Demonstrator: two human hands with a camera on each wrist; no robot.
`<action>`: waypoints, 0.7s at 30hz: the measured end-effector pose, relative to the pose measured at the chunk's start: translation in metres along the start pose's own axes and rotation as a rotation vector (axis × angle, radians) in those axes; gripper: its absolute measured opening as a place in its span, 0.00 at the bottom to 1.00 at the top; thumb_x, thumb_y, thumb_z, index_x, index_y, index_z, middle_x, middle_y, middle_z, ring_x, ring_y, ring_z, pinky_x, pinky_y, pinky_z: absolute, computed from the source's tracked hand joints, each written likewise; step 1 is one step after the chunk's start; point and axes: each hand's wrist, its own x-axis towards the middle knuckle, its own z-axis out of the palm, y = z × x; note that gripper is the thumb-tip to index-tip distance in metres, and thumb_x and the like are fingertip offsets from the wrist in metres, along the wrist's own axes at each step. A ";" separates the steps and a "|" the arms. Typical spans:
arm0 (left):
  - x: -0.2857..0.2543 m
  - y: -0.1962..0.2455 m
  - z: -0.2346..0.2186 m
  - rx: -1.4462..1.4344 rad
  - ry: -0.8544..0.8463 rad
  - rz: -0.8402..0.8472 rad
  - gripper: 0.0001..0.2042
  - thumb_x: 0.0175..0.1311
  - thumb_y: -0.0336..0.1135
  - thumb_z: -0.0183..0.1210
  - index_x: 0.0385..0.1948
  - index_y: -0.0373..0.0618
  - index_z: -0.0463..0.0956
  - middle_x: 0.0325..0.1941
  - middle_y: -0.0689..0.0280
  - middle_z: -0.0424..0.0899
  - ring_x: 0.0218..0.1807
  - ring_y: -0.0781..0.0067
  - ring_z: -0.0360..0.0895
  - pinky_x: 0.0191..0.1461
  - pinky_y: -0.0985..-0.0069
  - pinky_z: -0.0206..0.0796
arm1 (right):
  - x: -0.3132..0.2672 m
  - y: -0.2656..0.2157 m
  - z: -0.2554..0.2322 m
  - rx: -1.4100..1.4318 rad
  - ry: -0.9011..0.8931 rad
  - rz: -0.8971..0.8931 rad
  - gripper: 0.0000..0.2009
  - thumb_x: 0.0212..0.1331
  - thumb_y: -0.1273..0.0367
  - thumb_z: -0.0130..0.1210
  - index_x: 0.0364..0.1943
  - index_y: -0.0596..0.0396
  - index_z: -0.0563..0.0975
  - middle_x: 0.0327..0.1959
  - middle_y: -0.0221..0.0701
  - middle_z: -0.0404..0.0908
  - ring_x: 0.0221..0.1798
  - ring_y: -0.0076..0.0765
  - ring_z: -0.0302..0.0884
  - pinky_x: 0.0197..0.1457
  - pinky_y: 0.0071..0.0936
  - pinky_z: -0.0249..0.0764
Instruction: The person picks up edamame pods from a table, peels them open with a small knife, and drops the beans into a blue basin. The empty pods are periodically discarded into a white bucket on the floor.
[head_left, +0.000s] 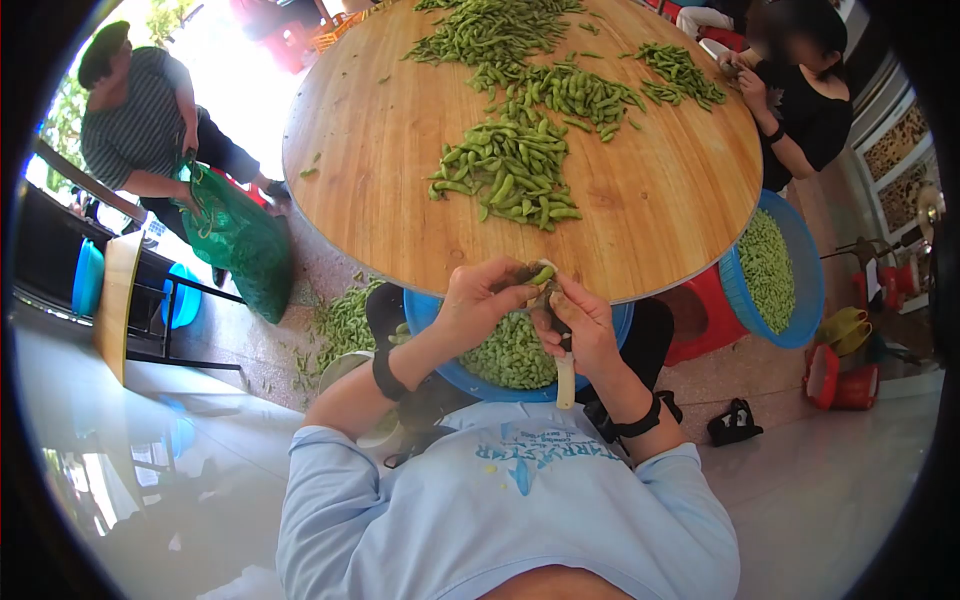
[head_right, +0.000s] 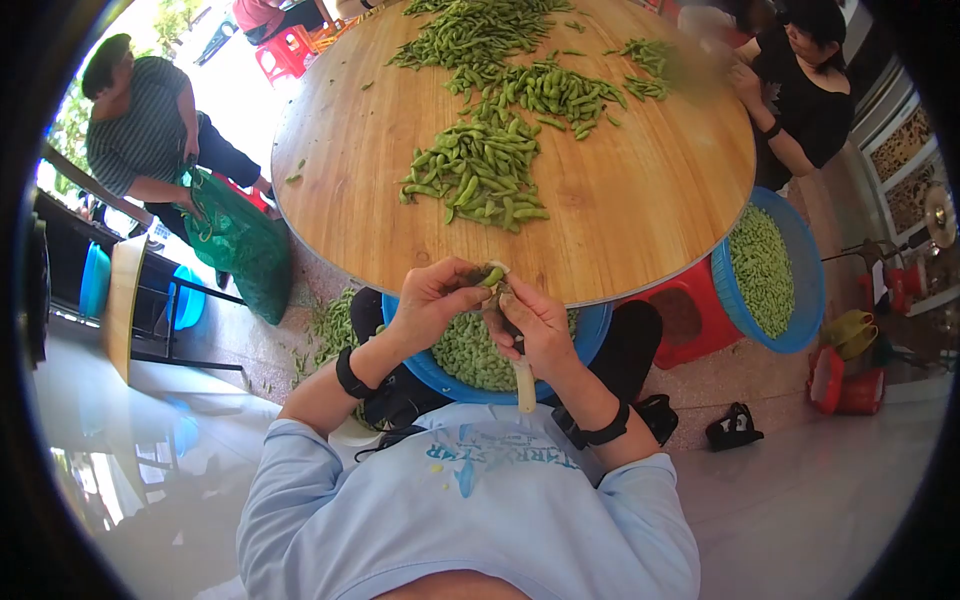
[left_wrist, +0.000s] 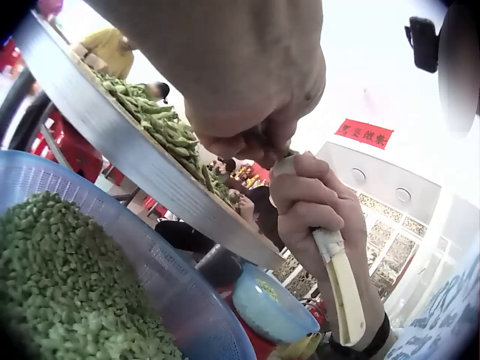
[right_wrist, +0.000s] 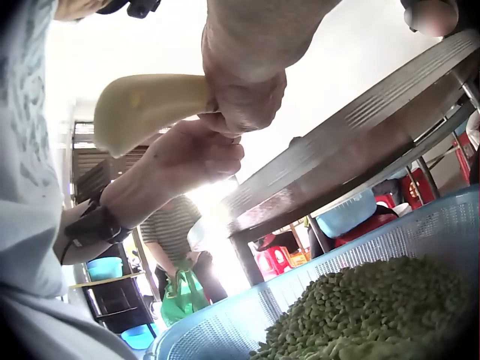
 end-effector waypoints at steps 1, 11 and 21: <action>-0.002 0.001 0.001 0.151 0.018 0.084 0.08 0.59 0.23 0.59 0.40 0.33 0.76 0.32 0.65 0.82 0.36 0.82 0.76 0.40 0.80 0.71 | 0.000 0.002 0.001 -0.001 -0.001 0.001 0.15 0.69 0.67 0.41 0.56 0.58 0.66 0.26 0.30 0.68 0.21 0.18 0.61 0.18 0.13 0.59; 0.005 -0.009 -0.019 -0.699 -0.286 -0.377 0.08 0.57 0.25 0.61 0.38 0.40 0.76 0.29 0.67 0.79 0.25 0.79 0.74 0.24 0.85 0.61 | -0.001 -0.005 -0.008 0.230 -0.119 0.128 0.12 0.68 0.68 0.44 0.51 0.58 0.70 0.26 0.31 0.69 0.20 0.20 0.61 0.17 0.14 0.60; 0.002 0.005 -0.013 0.891 -0.038 0.664 0.09 0.57 0.28 0.62 0.37 0.35 0.75 0.27 0.70 0.78 0.27 0.78 0.76 0.28 0.76 0.68 | 0.000 0.003 -0.006 0.297 0.031 0.169 0.08 0.67 0.66 0.47 0.42 0.54 0.73 0.26 0.33 0.68 0.20 0.22 0.61 0.15 0.14 0.58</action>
